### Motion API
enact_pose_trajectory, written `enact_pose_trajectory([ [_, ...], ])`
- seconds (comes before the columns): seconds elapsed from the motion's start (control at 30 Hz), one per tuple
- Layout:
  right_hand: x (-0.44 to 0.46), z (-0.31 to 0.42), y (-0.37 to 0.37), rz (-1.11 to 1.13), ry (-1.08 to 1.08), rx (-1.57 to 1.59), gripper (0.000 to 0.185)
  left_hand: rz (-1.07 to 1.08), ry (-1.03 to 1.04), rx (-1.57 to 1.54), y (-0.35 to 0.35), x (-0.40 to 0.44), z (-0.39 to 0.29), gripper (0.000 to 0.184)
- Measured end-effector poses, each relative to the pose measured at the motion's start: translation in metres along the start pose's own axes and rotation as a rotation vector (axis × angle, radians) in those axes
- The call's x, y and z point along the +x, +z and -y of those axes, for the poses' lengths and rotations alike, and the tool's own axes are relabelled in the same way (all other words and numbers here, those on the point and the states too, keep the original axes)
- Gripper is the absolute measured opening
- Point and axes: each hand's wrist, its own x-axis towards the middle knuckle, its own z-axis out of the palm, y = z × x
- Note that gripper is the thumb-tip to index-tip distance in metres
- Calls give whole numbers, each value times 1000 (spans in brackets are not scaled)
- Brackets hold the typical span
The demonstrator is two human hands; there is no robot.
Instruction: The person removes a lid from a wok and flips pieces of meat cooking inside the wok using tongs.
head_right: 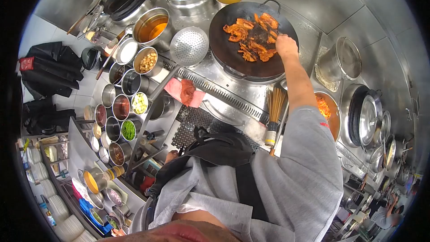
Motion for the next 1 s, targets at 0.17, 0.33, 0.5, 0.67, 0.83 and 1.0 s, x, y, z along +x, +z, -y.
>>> enact_pose_trajectory([
  [0.17, -19, 1, -25, 103, 116, 156, 25, 14, 27, 63, 1, 7, 5, 39],
  [0.33, -35, -2, -25, 190, 269, 505, 30, 14, 50, 66, -2, 2, -16, 30],
  [0.5, -46, -11, -35, 215, 366, 364, 37, 59, 87, 152, 2, 52, 7, 26],
  [0.67, -68, -26, -56, 51, 304, 384, 36, 118, 180, 413, -1, 51, -9, 31],
  [0.83, -68, -12, -62, 165, 246, 288, 34, 26, 209, 289, 15, 91, 34, 36],
  [1.0, -47, 13, -10, 262, 214, 292, 30, 7, 46, 121, 9, 24, 1, 33],
])
